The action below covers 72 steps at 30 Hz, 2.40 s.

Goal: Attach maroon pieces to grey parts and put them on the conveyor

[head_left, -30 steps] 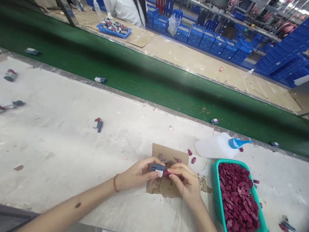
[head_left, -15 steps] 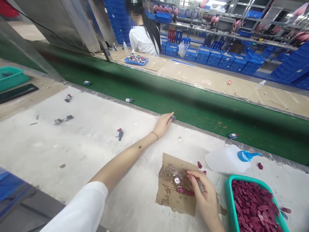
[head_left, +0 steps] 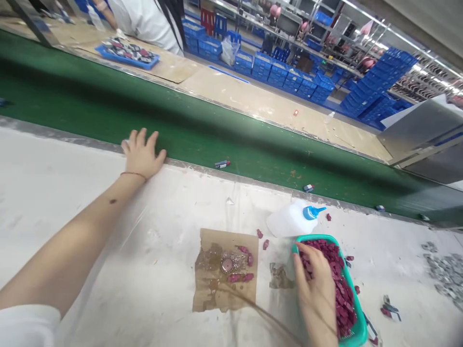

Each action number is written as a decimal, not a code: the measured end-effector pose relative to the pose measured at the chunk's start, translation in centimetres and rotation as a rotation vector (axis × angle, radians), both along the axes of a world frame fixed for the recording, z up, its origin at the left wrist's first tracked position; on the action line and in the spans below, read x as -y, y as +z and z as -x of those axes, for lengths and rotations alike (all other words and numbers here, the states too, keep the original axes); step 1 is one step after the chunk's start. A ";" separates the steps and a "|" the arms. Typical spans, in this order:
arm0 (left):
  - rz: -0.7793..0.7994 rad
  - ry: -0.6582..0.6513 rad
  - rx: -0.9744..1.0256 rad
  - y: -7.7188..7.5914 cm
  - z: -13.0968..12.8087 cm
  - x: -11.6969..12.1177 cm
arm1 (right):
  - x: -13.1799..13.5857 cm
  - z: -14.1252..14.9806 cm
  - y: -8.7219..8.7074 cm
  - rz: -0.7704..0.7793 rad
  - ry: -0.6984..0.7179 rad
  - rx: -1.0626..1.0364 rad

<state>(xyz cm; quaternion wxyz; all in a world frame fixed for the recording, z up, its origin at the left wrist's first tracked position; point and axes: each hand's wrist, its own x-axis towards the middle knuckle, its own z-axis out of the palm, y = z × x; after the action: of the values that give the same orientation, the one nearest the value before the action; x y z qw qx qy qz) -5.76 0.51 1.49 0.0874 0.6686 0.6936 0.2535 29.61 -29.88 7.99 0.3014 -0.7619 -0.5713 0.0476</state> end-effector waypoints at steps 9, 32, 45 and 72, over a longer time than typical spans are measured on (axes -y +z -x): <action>-0.007 0.244 0.184 0.5 0.8 -0.1 | 0.0 -5.7 -2.3 0.176 -0.035 0.370; 0.616 -0.237 1.419 1.1 -7.0 15.4 | -0.9 2.5 0.9 0.081 0.206 -0.281; 0.904 -0.230 1.787 1.3 -8.7 20.3 | -4.4 7.7 -3.9 0.228 0.669 -0.106; 0.047 -0.908 0.349 -0.2 -8.4 22.5 | -3.6 7.0 -3.2 0.269 0.372 -0.769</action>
<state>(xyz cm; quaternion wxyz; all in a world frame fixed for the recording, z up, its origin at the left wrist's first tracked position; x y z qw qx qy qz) 2.59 -21.96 1.28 0.3191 0.8490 0.3126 0.2823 22.64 -26.32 4.82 0.3767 -0.6056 -0.5336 0.4547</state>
